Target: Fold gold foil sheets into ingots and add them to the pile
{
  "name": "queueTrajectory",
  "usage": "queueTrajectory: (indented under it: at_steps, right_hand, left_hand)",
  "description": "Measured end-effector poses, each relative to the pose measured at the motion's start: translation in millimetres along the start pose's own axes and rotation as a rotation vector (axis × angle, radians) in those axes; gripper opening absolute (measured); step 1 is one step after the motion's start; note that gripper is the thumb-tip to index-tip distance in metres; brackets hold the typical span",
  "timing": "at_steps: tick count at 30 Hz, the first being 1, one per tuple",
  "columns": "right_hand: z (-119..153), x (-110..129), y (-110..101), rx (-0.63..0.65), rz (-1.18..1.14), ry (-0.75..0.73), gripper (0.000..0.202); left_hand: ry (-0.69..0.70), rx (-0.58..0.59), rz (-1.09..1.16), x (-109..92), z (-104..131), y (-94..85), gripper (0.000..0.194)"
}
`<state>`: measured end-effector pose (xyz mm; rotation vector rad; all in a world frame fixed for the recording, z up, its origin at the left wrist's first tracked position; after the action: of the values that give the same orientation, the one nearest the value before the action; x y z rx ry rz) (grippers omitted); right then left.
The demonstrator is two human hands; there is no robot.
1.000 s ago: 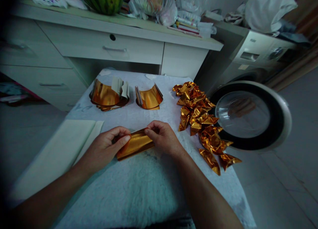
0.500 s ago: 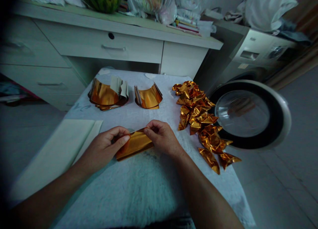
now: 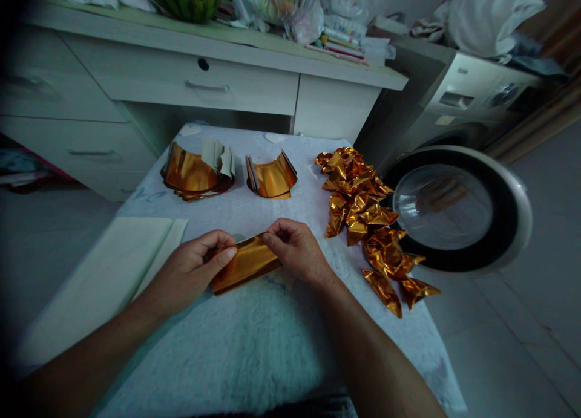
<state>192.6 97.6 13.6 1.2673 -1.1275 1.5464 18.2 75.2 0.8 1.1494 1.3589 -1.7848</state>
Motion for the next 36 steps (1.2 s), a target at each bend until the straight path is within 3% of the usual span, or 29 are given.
queueTrajectory:
  at_steps: [21, 28, 36]
  right_hand:
    - [0, 0, -1, -0.008, 0.072, -0.009, 0.022]
    - [-2, -9, -1, -0.076, 0.251, 0.02, 0.016]
    - [0, 2, 3, -0.172, 0.714, -0.053, 0.019]
  left_hand:
    - [0.028, -0.012, -0.051, -2, 0, -0.6, 0.019]
    - [0.08, -0.057, -0.239, -14, 1, -2.0, 0.014]
    - [0.163, -0.068, -0.494, -14, 0, 2.6, 0.012]
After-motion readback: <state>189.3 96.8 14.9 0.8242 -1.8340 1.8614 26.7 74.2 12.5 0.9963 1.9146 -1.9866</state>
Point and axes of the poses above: each hand's wrist, its own z-axis away from the middle knuckle, its own y-axis out of the palm, x = y × z, the point moved 7 cm from there along -z, towards the middle knuckle, and after that the axes turned 1 degree about -z, right-handed, at the moved point
